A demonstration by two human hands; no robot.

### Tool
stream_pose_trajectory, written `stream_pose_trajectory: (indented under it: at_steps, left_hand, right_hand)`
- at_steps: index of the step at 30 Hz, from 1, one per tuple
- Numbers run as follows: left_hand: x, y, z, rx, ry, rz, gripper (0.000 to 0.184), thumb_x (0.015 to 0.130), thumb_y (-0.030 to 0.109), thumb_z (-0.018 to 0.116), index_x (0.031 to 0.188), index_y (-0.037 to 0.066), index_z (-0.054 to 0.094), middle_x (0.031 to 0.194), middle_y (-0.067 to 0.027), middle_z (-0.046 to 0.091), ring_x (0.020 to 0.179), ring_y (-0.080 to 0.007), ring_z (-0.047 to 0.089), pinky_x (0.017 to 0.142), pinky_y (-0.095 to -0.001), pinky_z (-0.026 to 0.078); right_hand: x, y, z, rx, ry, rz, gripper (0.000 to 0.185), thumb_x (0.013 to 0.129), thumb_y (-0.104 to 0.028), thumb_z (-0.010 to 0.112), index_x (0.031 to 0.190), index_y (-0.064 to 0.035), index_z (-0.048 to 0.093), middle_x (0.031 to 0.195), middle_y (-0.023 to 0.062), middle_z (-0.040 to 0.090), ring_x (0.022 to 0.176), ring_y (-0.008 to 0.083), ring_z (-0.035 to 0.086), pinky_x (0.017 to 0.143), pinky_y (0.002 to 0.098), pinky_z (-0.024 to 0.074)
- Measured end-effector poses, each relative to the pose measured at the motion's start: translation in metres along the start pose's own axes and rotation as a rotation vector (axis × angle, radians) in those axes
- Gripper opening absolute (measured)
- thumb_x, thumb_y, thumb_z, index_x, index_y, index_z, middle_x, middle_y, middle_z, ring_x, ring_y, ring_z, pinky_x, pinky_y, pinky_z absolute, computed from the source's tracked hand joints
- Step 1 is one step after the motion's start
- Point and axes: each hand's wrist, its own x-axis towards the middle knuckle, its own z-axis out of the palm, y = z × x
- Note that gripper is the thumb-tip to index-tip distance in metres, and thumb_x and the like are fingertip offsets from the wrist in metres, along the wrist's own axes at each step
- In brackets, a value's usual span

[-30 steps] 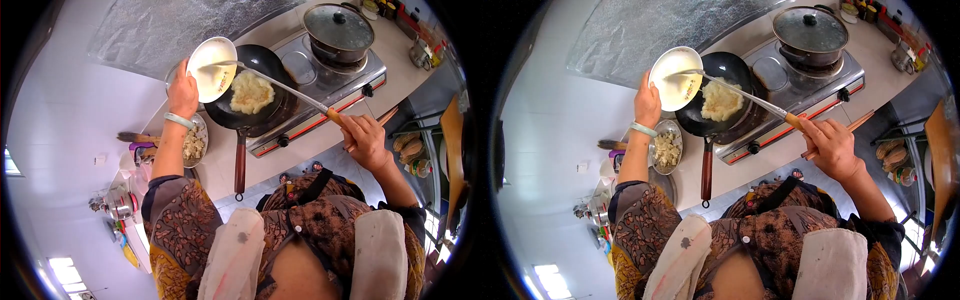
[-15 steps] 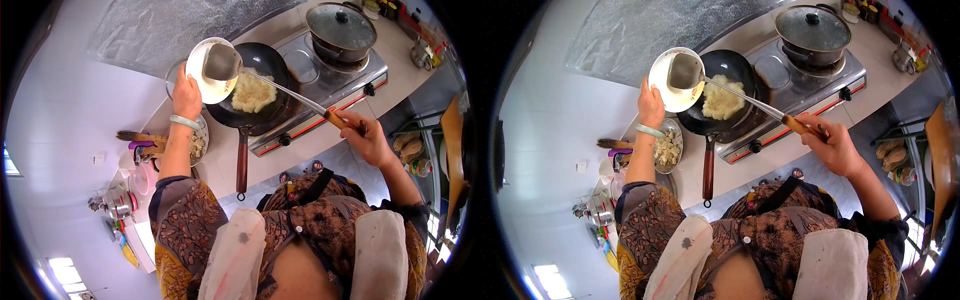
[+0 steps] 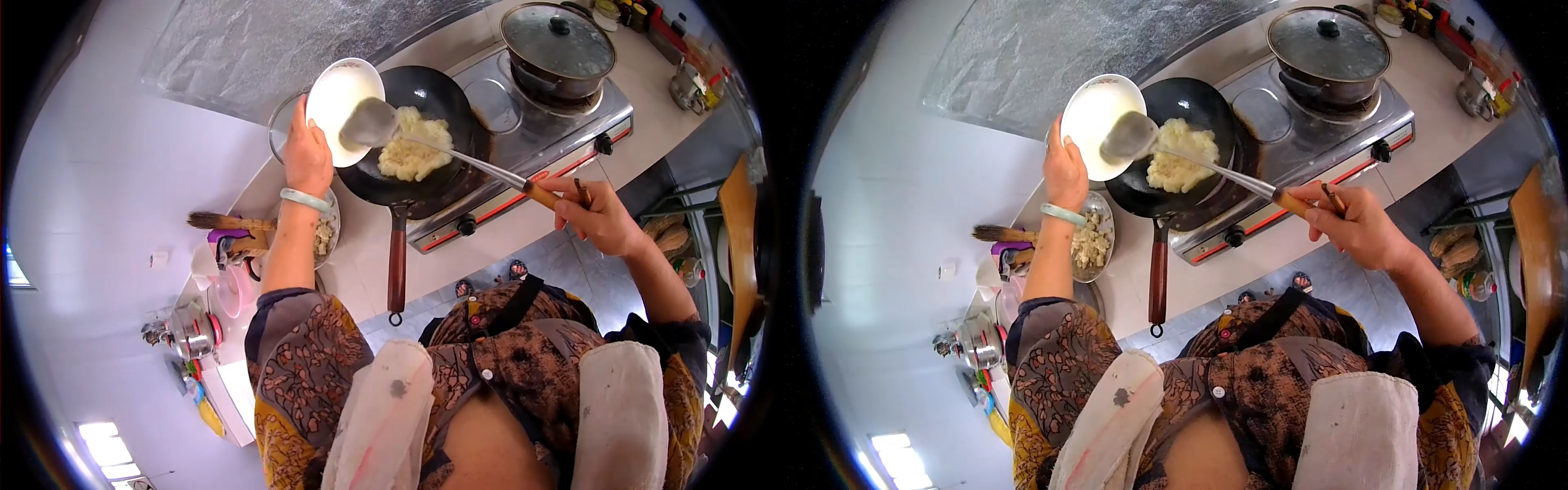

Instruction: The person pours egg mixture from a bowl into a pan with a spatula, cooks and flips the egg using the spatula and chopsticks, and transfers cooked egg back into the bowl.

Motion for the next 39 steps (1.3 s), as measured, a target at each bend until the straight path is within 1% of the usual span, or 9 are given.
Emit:
stream_pose_trajectory:
  at_steps: [6, 9, 12, 15, 23, 27, 30, 33, 39]
  left_hand:
    - [0.001, -0.002, 0.002, -0.005, 0.011, 0.024, 0.042, 0.096, 0.008, 0.041, 0.138, -0.001, 0.042, 0.122, -0.0283, 0.058, 0.106, -0.0459, 0.058, 0.087, -0.0504, 0.048]
    - [-0.001, -0.001, 0.006, -0.015, -0.005, 0.012, 0.042, 0.096, 0.007, 0.041, 0.137, 0.000, 0.042, 0.121, -0.0287, 0.058, 0.104, -0.0458, 0.059, 0.086, -0.0506, 0.048]
    - [-0.001, 0.002, 0.009, -0.042, -0.025, -0.013, 0.041, 0.096, 0.007, 0.041, 0.137, 0.001, 0.043, 0.119, -0.0290, 0.059, 0.103, -0.0457, 0.059, 0.085, -0.0511, 0.048]
    - [-0.002, 0.000, 0.010, -0.049, -0.020, -0.038, 0.040, 0.097, 0.008, 0.040, 0.136, 0.002, 0.043, 0.117, -0.0288, 0.060, 0.103, -0.0455, 0.059, 0.085, -0.0514, 0.048]
    - [-0.003, -0.010, 0.009, -0.005, 0.098, 0.006, 0.040, 0.097, 0.009, 0.040, 0.137, 0.001, 0.044, 0.121, -0.0286, 0.059, 0.103, -0.0455, 0.060, 0.087, -0.0498, 0.048]
    - [-0.004, -0.003, 0.002, 0.036, 0.037, 0.018, 0.041, 0.097, 0.009, 0.041, 0.138, 0.003, 0.044, 0.120, -0.0278, 0.059, 0.104, -0.0446, 0.059, 0.087, -0.0497, 0.049]
    - [-0.006, -0.005, 0.003, 0.056, 0.026, 0.080, 0.043, 0.096, 0.009, 0.044, 0.139, 0.004, 0.043, 0.116, -0.0267, 0.060, 0.102, -0.0441, 0.059, 0.085, -0.0504, 0.049]
    - [-0.007, -0.003, 0.002, 0.093, -0.024, 0.073, 0.045, 0.096, 0.008, 0.045, 0.141, 0.006, 0.041, 0.113, -0.0259, 0.059, 0.099, -0.0442, 0.060, 0.082, -0.0510, 0.049]
    - [-0.007, -0.005, 0.005, 0.087, -0.031, 0.070, 0.046, 0.096, 0.008, 0.045, 0.141, 0.006, 0.039, 0.113, -0.0272, 0.058, 0.097, -0.0454, 0.059, 0.081, -0.0513, 0.049]
  right_hand:
    - [-0.011, 0.006, 0.002, 0.064, 0.053, 0.035, 0.036, 0.097, -0.011, 0.055, 0.132, -0.0010, 0.058, 0.074, -0.0010, 0.059, 0.060, 0.0038, 0.048, 0.054, 0.0207, 0.0397]
    - [-0.012, 0.004, 0.001, 0.038, 0.109, -0.092, 0.039, 0.096, -0.011, 0.055, 0.133, -0.0016, 0.056, 0.076, 0.0021, 0.063, 0.055, 0.0041, 0.047, 0.050, 0.0195, 0.0378]
    - [-0.009, -0.007, 0.005, 0.043, 0.091, -0.066, 0.038, 0.096, -0.009, 0.054, 0.133, -0.0016, 0.056, 0.078, 0.0016, 0.062, 0.059, 0.0034, 0.047, 0.053, 0.0189, 0.0380]
    - [-0.008, -0.006, 0.010, 0.013, 0.081, -0.110, 0.037, 0.097, -0.006, 0.054, 0.134, 0.0000, 0.056, 0.078, -0.0003, 0.056, 0.064, 0.0082, 0.050, 0.061, 0.0243, 0.0451]
    - [-0.010, 0.014, 0.020, -0.195, 0.080, -0.270, 0.036, 0.092, 0.001, 0.058, 0.128, 0.0011, 0.060, 0.075, 0.0064, 0.058, 0.065, 0.0112, 0.051, 0.062, 0.0282, 0.0466]
    - [-0.011, 0.005, 0.017, -0.403, 0.129, -0.311, 0.036, 0.091, 0.002, 0.057, 0.127, 0.0005, 0.060, 0.072, 0.0077, 0.055, 0.063, 0.0116, 0.050, 0.061, 0.0280, 0.0456]
    - [-0.017, 0.003, 0.014, -0.386, 0.182, -0.301, 0.037, 0.090, 0.002, 0.058, 0.127, 0.0003, 0.060, 0.071, 0.0067, 0.054, 0.063, 0.0116, 0.048, 0.059, 0.0279, 0.0449]
    - [-0.021, -0.010, 0.008, -0.316, 0.142, -0.158, 0.038, 0.092, 0.002, 0.055, 0.130, 0.0016, 0.057, 0.085, 0.0040, 0.063, 0.073, 0.0108, 0.054, 0.070, 0.0256, 0.0460]
    - [-0.015, -0.006, 0.007, -0.035, 0.079, -0.137, 0.039, 0.095, -0.002, 0.053, 0.134, 0.0006, 0.055, 0.093, 0.0031, 0.062, 0.078, 0.0088, 0.052, 0.071, 0.0243, 0.0438]
